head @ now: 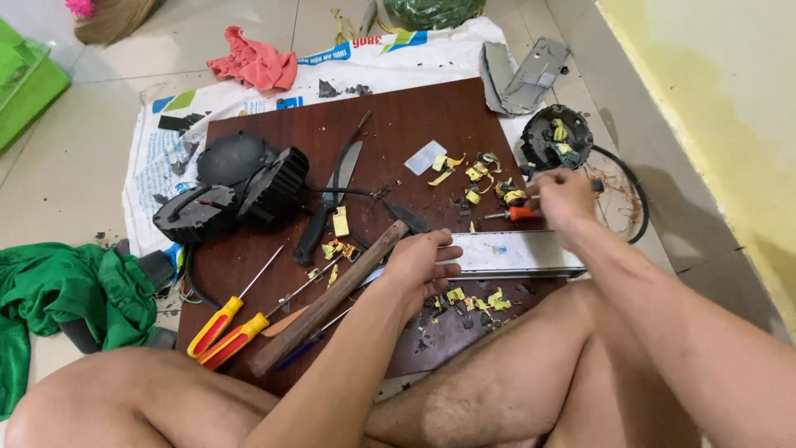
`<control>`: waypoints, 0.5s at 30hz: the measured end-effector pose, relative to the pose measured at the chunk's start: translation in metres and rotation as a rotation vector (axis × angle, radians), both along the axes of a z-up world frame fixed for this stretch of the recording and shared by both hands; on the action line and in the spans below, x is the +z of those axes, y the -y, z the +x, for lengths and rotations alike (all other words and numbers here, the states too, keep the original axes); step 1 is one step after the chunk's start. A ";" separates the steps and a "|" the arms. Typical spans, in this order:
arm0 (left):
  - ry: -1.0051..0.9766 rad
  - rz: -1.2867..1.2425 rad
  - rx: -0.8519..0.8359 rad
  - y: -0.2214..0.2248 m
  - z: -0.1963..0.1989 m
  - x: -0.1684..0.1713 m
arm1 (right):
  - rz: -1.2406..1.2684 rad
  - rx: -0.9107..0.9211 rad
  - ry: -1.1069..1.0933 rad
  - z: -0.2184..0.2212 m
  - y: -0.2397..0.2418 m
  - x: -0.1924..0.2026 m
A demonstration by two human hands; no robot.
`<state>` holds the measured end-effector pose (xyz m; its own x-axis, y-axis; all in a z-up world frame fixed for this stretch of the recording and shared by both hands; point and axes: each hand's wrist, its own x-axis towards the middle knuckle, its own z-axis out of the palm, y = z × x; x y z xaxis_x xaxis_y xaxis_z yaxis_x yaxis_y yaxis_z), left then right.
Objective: Disassembling an electronic device by removing wires and small components using various hand tools.
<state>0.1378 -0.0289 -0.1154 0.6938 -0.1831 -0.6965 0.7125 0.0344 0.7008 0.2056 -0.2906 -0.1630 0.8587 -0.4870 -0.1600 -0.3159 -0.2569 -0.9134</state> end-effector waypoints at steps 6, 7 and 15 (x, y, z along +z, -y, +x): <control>-0.052 0.008 -0.022 0.012 -0.001 -0.007 | -0.547 0.001 -0.181 0.063 0.080 -0.054; -0.056 0.014 -0.018 0.012 -0.001 -0.007 | -0.542 0.007 -0.183 0.069 0.085 -0.056; -0.137 -0.046 0.043 0.005 -0.001 0.030 | -0.706 0.276 -0.254 0.072 0.064 0.002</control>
<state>0.1372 -0.0343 -0.0855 0.6010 -0.1887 -0.7766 0.7984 0.0971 0.5943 0.2777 -0.3551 -0.1610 0.9419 -0.3209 -0.0996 -0.3324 -0.8473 -0.4143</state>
